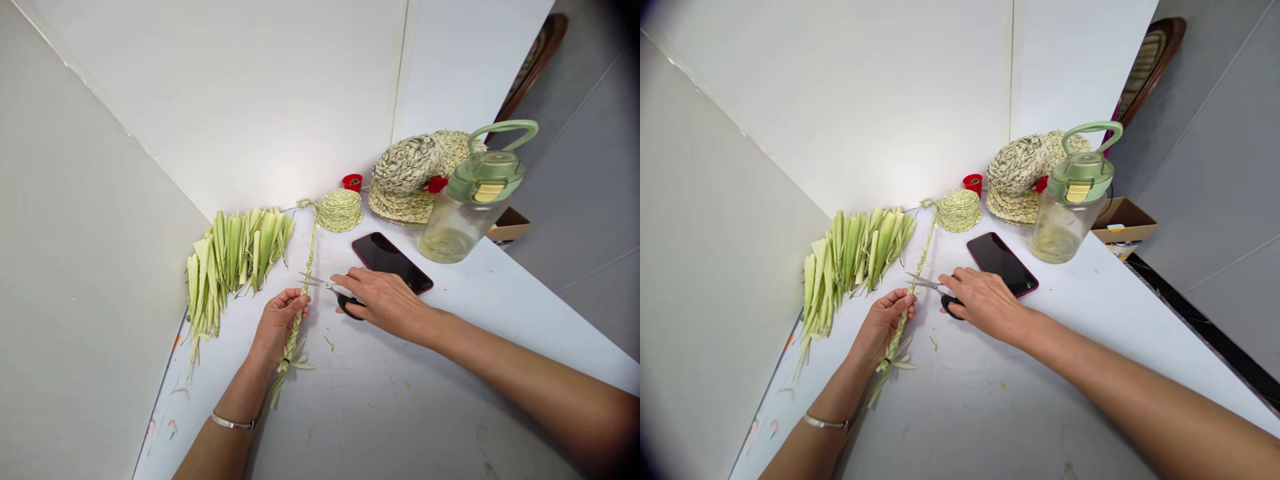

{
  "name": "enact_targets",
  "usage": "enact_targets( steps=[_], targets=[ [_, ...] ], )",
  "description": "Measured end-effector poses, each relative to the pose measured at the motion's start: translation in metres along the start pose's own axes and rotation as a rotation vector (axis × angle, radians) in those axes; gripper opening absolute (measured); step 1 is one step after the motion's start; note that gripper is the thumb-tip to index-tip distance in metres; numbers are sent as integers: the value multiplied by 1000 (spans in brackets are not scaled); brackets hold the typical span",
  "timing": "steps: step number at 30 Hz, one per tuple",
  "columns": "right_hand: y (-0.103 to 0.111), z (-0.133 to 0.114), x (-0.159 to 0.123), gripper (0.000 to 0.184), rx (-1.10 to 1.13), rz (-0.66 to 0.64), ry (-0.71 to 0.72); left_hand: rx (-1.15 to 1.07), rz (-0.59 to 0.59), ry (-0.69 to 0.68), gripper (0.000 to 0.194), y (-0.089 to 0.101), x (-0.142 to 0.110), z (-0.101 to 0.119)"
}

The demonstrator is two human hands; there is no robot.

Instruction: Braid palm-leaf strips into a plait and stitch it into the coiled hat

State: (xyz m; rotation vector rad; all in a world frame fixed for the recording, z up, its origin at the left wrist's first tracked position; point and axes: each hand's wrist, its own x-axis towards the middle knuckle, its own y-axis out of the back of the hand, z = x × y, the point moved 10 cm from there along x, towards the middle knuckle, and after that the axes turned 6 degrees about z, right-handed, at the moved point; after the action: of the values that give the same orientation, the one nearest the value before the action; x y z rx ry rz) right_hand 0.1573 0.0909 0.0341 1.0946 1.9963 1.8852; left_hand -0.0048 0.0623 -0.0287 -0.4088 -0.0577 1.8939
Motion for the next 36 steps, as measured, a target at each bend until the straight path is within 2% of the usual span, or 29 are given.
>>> enact_targets(
  steps=[3, 9, 13, 16, 19, 25, 28, 32, 36],
  targets=[
    [-2, -2, 0, 48, 26, 2, 17, -17, -20, 16, 35, -2, -1, -1],
    [-14, -2, 1, 33, 56, -101, -26, -24, -51, 14, 39, -6, -3, 2],
    [-9, 1, 1, 37, 70, -74, -69, -1, -57, -7, 39, -7, -4, 4],
    [-13, -2, 1, 34, 69, -118, -68, 35, -53, -26, 38, -8, -5, 5],
    [-14, 2, 1, 28, 67, -119, -112, 81, -9, -72, 31, -3, -5, 8],
    [-14, 16, 0, 36, 56, -77, -207, 132, 48, -145, 29, 12, 1, 13],
    [-15, 16, 0, 34, 37, -90, -210, 95, 7, -105, 30, 13, 6, 10],
    [-16, 8, 4, 31, 15, -118, -178, 12, -99, -10, 34, 2, 7, 6],
    [-19, -2, 13, 31, 7, -139, -136, -51, -174, 49, 29, -7, 6, 5]
  ],
)
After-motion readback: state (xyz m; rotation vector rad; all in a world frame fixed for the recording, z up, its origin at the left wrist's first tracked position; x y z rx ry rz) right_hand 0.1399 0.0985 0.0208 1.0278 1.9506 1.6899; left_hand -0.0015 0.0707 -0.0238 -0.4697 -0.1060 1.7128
